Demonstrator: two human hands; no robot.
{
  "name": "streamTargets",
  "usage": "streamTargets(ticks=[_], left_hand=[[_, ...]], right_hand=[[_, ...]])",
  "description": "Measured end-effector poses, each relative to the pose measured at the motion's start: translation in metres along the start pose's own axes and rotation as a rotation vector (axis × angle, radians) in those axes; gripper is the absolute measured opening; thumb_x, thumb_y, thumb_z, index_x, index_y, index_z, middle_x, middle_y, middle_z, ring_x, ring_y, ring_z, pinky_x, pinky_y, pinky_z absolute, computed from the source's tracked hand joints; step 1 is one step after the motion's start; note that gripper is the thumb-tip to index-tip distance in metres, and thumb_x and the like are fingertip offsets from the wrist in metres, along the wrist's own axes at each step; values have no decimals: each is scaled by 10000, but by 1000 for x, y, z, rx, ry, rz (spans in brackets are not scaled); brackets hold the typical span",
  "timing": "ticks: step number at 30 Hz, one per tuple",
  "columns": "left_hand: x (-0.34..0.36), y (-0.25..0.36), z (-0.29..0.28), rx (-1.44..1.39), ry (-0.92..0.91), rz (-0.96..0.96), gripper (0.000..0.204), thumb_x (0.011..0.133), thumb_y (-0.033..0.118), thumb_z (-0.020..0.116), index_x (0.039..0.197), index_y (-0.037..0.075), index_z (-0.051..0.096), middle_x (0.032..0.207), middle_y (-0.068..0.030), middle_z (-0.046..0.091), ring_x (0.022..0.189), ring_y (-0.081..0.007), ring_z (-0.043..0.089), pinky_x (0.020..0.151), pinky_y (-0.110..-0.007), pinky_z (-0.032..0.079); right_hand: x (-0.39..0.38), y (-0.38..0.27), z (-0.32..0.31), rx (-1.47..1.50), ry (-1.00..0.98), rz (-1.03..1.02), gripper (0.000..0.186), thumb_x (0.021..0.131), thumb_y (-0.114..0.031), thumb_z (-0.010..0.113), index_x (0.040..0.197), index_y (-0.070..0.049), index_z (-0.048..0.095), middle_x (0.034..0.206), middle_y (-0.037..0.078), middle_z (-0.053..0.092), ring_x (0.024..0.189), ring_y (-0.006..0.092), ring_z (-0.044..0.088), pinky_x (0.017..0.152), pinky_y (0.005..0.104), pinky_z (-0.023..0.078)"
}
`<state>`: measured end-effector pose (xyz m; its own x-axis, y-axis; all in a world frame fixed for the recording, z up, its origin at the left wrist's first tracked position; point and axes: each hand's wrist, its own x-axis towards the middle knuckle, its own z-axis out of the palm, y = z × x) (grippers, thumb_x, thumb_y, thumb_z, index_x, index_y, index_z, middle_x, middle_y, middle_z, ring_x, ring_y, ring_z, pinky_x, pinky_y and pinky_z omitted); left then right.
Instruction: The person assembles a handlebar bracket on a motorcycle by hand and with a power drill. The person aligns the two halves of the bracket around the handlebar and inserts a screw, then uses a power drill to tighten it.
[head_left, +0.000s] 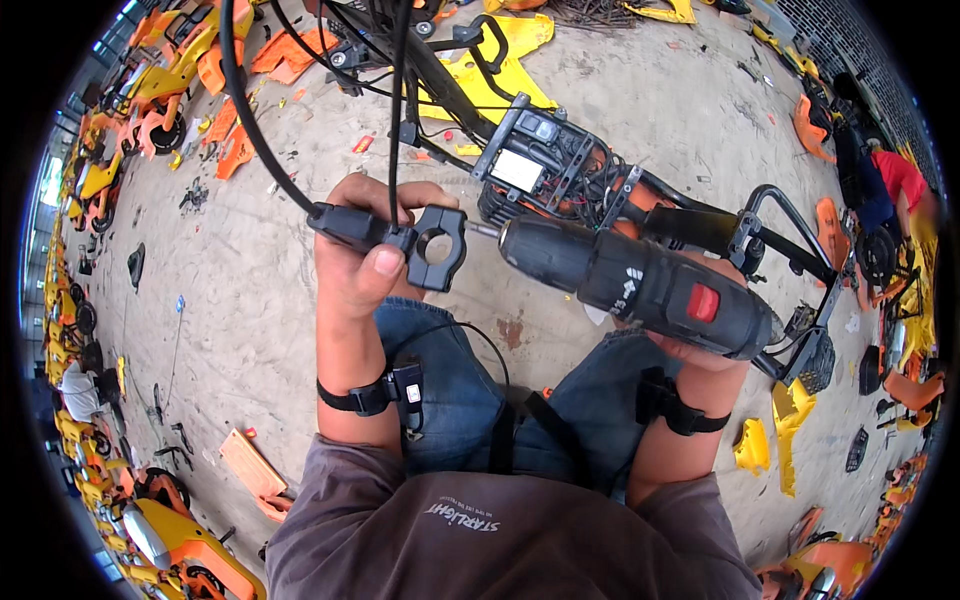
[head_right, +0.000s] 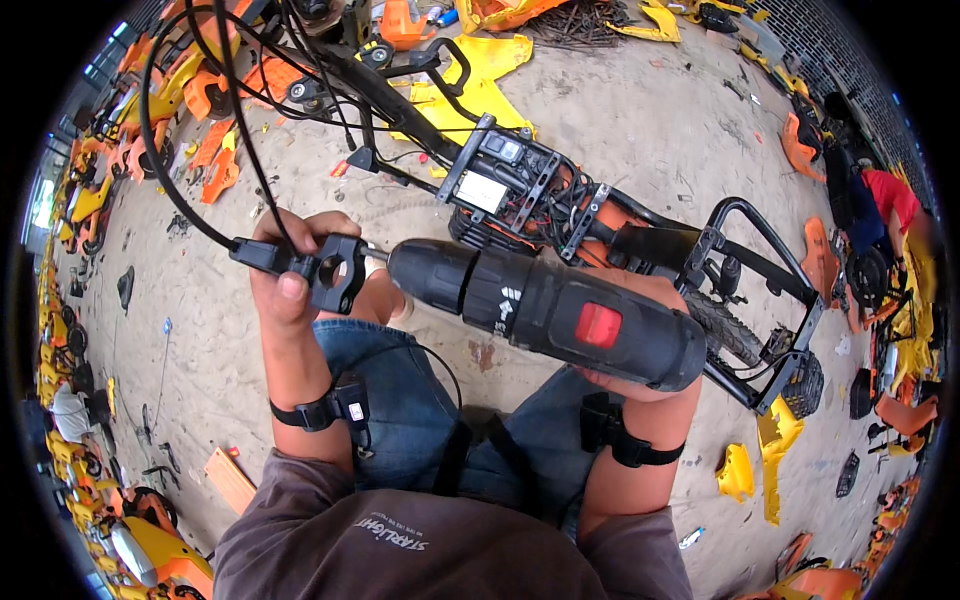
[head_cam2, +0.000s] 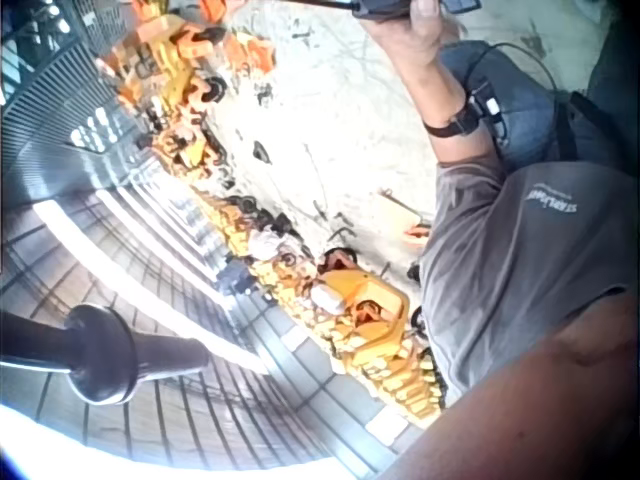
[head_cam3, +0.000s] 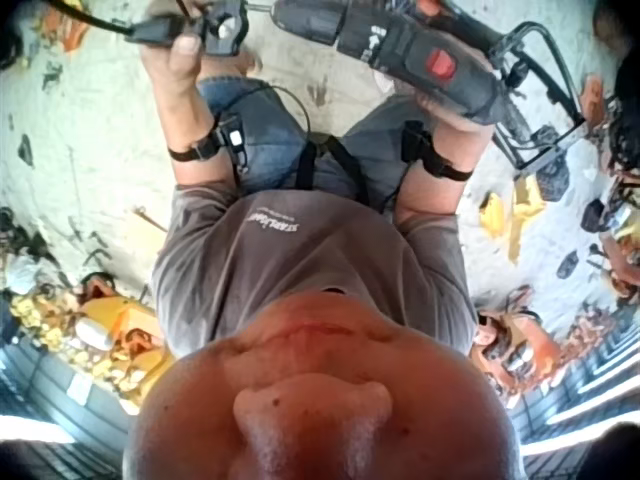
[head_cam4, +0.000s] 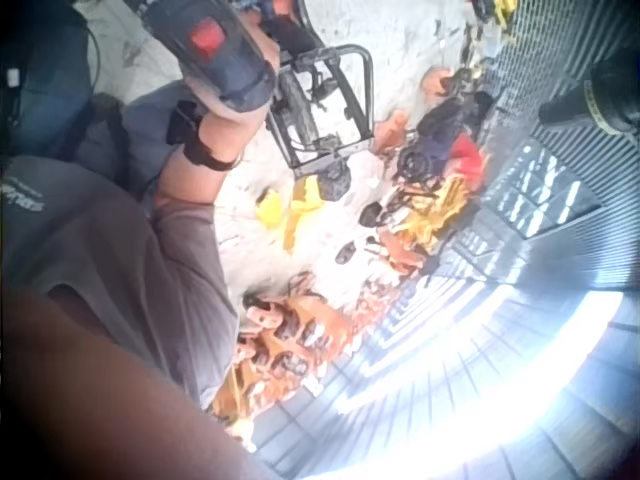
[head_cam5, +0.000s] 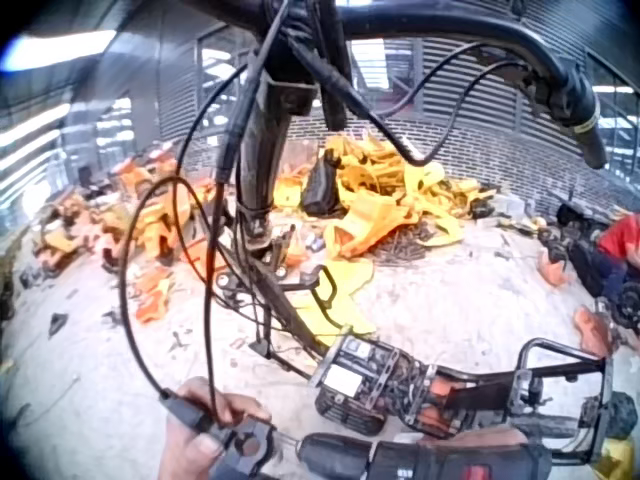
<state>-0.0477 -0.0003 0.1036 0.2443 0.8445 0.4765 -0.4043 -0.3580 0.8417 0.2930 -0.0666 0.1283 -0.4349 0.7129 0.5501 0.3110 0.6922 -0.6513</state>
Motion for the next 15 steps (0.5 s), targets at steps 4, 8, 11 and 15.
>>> streamTargets(ticks=[4,8,11,15], left_hand=[[1,-1,-9,80,33,43,496,760,392,777,872,30,457,895,-231,628,934,-334,667,782,-425,561],[2,-1,-14,58,44,71,493,767,391,770,879,26,458,891,-227,629,953,-338,664,791,-433,559],[3,-1,-14,74,61,81,492,768,386,770,890,24,461,925,-258,640,955,-334,664,800,-436,557],[1,-1,-17,48,43,66,506,763,401,778,894,32,457,969,-300,648,943,-330,669,804,-421,560]], right_hand=[[19,8,-7,144,-96,-8,461,655,-144,784,1050,52,649,973,170,679,816,300,673,746,339,522],[19,11,-4,480,-23,197,427,630,12,769,1040,47,656,969,146,684,800,222,667,717,327,521],[7,22,12,612,47,276,447,653,64,740,1088,51,639,974,157,683,767,202,669,691,314,526],[11,21,37,989,-9,341,580,696,40,729,1233,105,520,991,229,666,735,213,677,631,295,542]])
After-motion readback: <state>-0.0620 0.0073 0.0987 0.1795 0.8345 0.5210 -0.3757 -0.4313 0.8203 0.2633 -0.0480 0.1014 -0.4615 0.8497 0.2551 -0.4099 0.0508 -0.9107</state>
